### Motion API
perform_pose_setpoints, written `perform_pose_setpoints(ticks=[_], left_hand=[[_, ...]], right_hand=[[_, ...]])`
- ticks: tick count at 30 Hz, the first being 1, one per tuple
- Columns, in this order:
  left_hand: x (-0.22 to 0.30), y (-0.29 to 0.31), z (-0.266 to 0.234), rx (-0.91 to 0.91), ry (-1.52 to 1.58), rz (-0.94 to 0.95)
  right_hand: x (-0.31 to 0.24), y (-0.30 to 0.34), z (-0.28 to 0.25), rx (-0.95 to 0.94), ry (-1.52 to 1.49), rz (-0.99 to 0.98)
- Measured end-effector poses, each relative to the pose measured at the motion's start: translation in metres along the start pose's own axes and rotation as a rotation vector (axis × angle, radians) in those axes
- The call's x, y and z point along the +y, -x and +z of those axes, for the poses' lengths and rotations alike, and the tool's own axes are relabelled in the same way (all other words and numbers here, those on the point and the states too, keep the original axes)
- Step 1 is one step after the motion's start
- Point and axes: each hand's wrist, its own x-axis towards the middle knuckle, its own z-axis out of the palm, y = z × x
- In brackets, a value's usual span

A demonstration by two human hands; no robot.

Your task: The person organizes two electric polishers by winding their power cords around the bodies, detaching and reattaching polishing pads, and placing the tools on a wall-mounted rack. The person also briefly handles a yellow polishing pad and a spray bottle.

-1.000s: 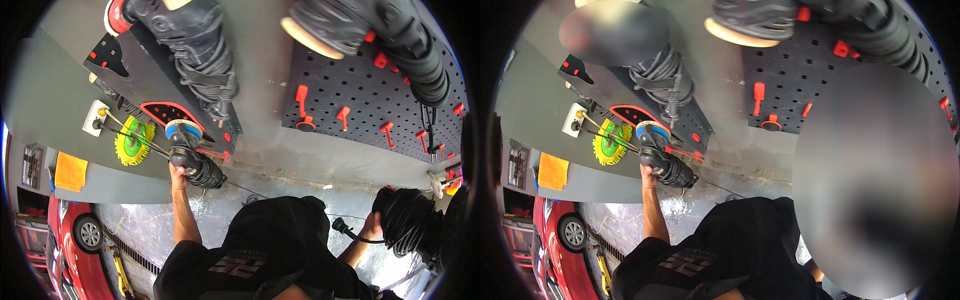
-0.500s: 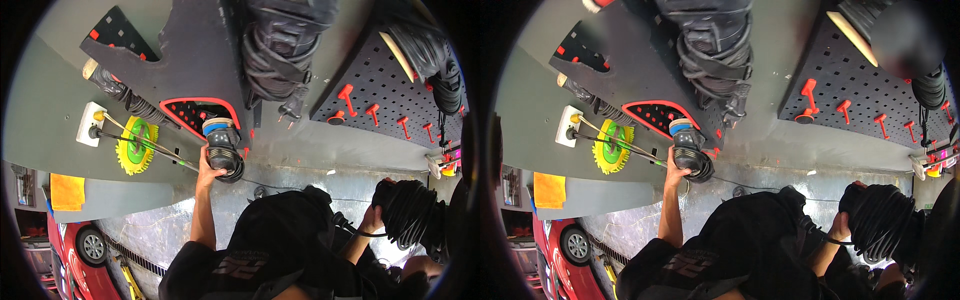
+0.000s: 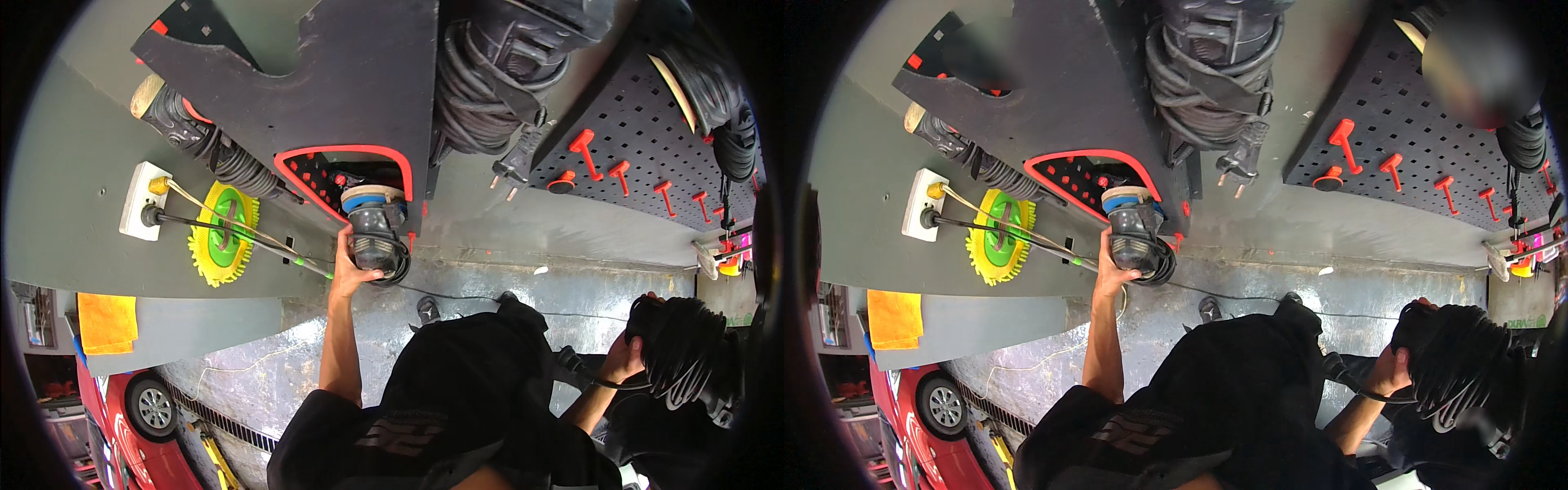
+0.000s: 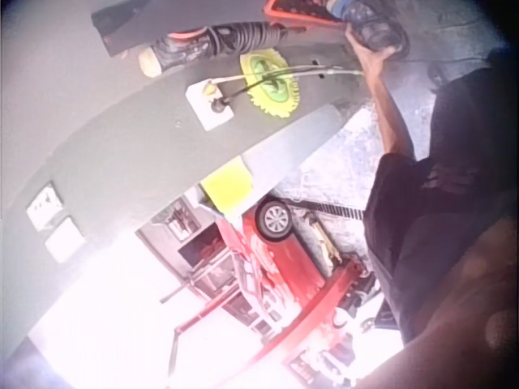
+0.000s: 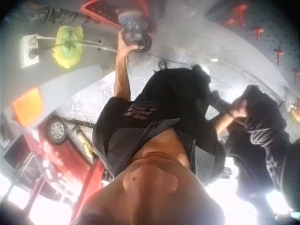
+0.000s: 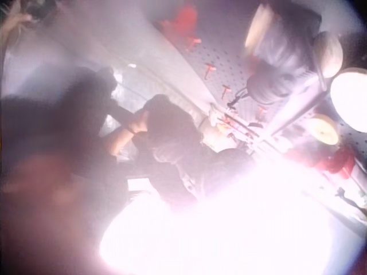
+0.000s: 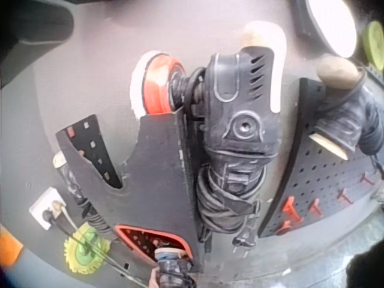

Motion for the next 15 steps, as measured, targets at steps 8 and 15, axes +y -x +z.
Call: perform_pose_setpoints(ticks=[8, 15], left_hand=[[-0.001, 0.003, 0.000, 0.021, 0.060, -0.060], [-0.025, 0.004, -0.012, 0.000, 0.041, -0.070]], right_hand=[[-0.009, -0.013, 0.000, -0.006, 0.035, -0.072], [-0.022, -0.017, 0.003, -0.002, 0.075, -0.162]])
